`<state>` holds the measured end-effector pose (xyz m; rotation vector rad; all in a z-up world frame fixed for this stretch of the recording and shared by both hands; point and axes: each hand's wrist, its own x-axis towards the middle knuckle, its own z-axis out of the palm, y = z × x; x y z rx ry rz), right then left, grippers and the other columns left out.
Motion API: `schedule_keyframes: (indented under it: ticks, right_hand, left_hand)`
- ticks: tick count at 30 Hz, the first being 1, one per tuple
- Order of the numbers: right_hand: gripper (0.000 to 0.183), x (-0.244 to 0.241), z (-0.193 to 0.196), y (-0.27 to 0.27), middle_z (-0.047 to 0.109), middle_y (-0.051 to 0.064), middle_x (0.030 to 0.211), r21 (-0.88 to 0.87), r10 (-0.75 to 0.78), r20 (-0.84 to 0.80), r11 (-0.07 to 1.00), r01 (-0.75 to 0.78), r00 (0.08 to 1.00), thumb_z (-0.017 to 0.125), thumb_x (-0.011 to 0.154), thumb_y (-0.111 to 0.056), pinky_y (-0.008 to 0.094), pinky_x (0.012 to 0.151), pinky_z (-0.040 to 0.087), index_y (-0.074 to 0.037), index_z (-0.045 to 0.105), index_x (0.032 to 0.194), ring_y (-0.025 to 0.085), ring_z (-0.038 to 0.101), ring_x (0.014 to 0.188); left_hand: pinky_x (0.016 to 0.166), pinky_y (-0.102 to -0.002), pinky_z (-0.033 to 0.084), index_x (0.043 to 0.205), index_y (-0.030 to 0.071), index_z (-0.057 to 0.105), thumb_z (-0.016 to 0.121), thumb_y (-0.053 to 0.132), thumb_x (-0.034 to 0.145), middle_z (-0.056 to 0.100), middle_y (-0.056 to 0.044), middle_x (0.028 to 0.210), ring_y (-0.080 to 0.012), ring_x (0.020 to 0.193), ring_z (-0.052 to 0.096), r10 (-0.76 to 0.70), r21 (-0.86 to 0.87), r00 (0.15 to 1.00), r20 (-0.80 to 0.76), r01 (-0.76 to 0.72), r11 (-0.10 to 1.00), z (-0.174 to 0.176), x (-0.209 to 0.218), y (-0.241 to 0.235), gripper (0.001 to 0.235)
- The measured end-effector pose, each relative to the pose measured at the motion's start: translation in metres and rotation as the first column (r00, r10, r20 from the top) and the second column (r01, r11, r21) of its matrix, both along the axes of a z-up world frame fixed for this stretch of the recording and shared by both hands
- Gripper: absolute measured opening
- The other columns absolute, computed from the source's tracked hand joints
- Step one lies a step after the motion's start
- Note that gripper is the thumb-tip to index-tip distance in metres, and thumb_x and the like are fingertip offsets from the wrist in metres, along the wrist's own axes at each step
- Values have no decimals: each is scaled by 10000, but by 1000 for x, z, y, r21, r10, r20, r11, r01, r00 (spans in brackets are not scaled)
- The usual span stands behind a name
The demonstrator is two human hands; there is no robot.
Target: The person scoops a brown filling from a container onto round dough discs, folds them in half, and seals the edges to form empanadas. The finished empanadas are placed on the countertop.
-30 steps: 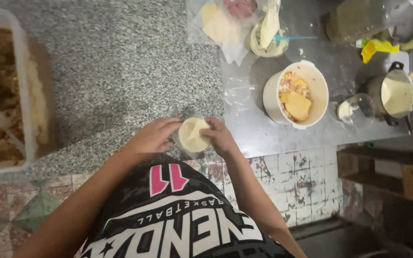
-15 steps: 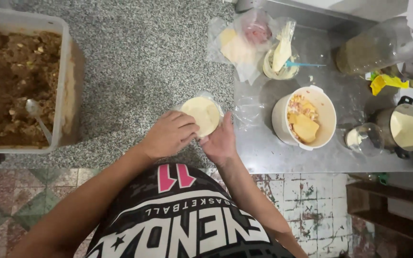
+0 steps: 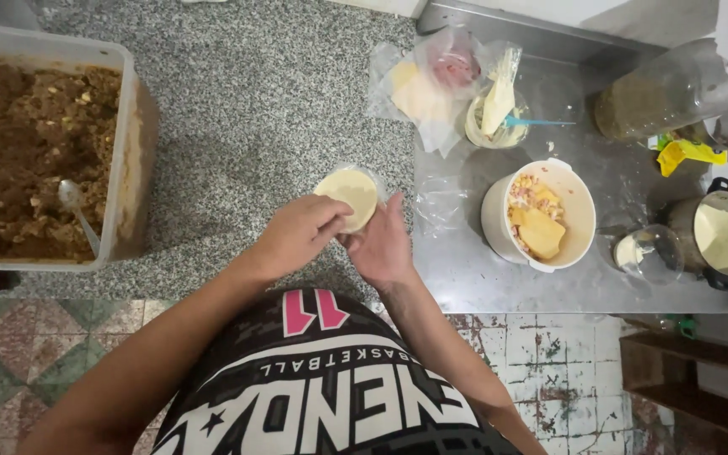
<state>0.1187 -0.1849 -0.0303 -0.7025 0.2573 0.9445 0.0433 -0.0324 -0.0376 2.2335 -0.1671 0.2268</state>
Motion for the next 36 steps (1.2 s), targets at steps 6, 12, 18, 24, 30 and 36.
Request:
schedule_keyframes:
  ticks: [6, 12, 18, 24, 30, 36]
  right_hand:
    - [825, 0, 6, 8, 674, 20, 1167, 4, 29, 75, 1000, -29, 997, 397, 897, -799, 206, 595, 498, -150, 544, 1384, 161, 642, 845]
    - [851, 3, 1, 10, 637, 65, 1270, -22, 56, 98, 998, -54, 994, 383, 910, -786, 282, 742, 543, -155, 490, 1470, 200, 639, 958]
    - [792, -3, 16, 12, 598, 50, 1344, -36, 80, 172, 997, -75, 982, 358, 959, -749, 383, 923, 548, -169, 462, 1487, 223, 632, 1102]
    - [326, -9, 3, 4, 665, 26, 1224, -5, 116, 271, 993, -120, 955, 593, 966, -103, 318, 795, 551, -147, 560, 1288, 162, 669, 993]
    - [364, -8, -20, 1, 694, 55, 1232, -30, 106, 276, 994, -101, 955, 578, 985, -147, 333, 838, 572, -101, 561, 1345, 184, 720, 983]
    - [299, -3, -29, 6, 737, 49, 1130, 32, 64, 201, 997, -72, 977, 575, 964, -230, 319, 708, 577, -150, 573, 1252, 163, 723, 721]
  left_hand:
    - [833, -379, 530, 1056, 147, 691, 647, 228, 976, 679, -20, 1007, -255, 982, 678, -88, 260, 994, 68, 67, 963, -9, 4, 2, 122]
    - [808, -364, 547, 993, 119, 715, 630, 208, 977, 693, -29, 953, -257, 949, 680, 35, 105, 997, -75, -27, 994, 9, 2, 2, 124]
    - [769, -356, 544, 971, 139, 754, 673, 237, 945, 728, -42, 892, -231, 888, 697, 159, -236, 915, -370, -258, 937, 24, -2, 0, 130]
    - [703, -324, 549, 958, 95, 757, 726, 197, 920, 707, -72, 824, -203, 780, 686, 179, -382, 872, -455, -373, 845, 45, -1, -2, 113]
    - [679, -308, 541, 949, 104, 735, 677, 164, 966, 691, -55, 774, -171, 754, 663, 181, -420, 886, -428, -372, 828, 33, -4, -1, 85]
    - [761, -353, 565, 1068, 101, 713, 608, 147, 1006, 748, -121, 958, -220, 874, 705, 185, -434, 888, -422, -376, 819, 34, -7, 4, 130]
